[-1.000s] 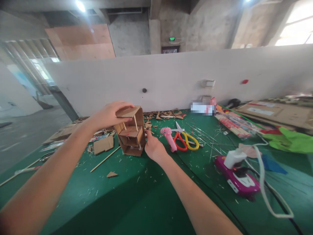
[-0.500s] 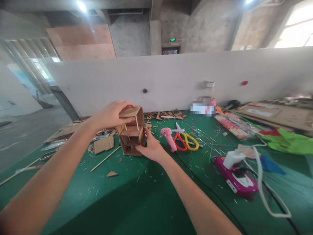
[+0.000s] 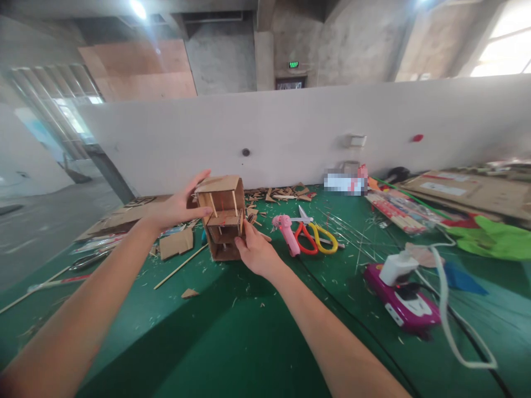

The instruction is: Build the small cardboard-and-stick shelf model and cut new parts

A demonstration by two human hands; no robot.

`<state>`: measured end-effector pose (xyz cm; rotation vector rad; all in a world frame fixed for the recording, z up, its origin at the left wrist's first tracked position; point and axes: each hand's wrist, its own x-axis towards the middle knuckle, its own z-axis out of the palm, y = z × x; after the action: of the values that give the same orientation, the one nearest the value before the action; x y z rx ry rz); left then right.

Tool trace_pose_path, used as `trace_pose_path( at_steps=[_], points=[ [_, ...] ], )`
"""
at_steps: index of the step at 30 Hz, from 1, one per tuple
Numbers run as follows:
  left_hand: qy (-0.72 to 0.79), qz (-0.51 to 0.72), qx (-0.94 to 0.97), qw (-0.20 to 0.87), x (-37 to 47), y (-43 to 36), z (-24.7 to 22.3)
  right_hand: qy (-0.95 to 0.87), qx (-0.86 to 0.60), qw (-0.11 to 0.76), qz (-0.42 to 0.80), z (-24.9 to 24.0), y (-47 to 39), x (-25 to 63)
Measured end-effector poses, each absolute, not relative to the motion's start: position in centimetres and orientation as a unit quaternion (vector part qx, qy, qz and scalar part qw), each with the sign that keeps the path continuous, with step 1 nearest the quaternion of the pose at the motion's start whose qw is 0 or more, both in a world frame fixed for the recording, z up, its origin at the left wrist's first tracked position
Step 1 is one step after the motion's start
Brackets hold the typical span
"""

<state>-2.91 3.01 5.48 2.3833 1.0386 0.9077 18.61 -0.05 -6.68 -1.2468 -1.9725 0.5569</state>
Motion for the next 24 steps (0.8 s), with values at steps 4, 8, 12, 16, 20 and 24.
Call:
trace_pose_path(
  at_steps=[4,8,12,16,20,24],
  points=[
    [0.326,0.338,0.821,0.326,-3.4,3.2,3.7,-0.749,-0.507,0.386,0.183,-5.7,-0.8,18.3],
    [0.323,0.346,0.812,0.342,-3.4,3.4,3.4,-0.743,-0.522,0.407,0.096,-4.2,-1.3,17.9],
    [0.317,0.352,0.809,0.347,-3.5,3.4,3.3,-0.753,-0.567,0.333,0.027,-3.1,-1.4,17.4],
    [0.296,0.365,0.808,0.355,-3.6,3.3,3.3,-0.765,-0.596,0.244,-0.023,-2.5,-1.3,16.8],
    [0.284,0.371,0.805,0.365,-3.5,3.2,3.2,-0.765,-0.604,0.218,-0.045,-1.9,-1.3,16.5],
    [0.289,0.372,0.801,0.369,-3.5,3.2,3.1,-0.765,-0.603,0.222,-0.046,-1.4,-1.4,16.6]
  ],
)
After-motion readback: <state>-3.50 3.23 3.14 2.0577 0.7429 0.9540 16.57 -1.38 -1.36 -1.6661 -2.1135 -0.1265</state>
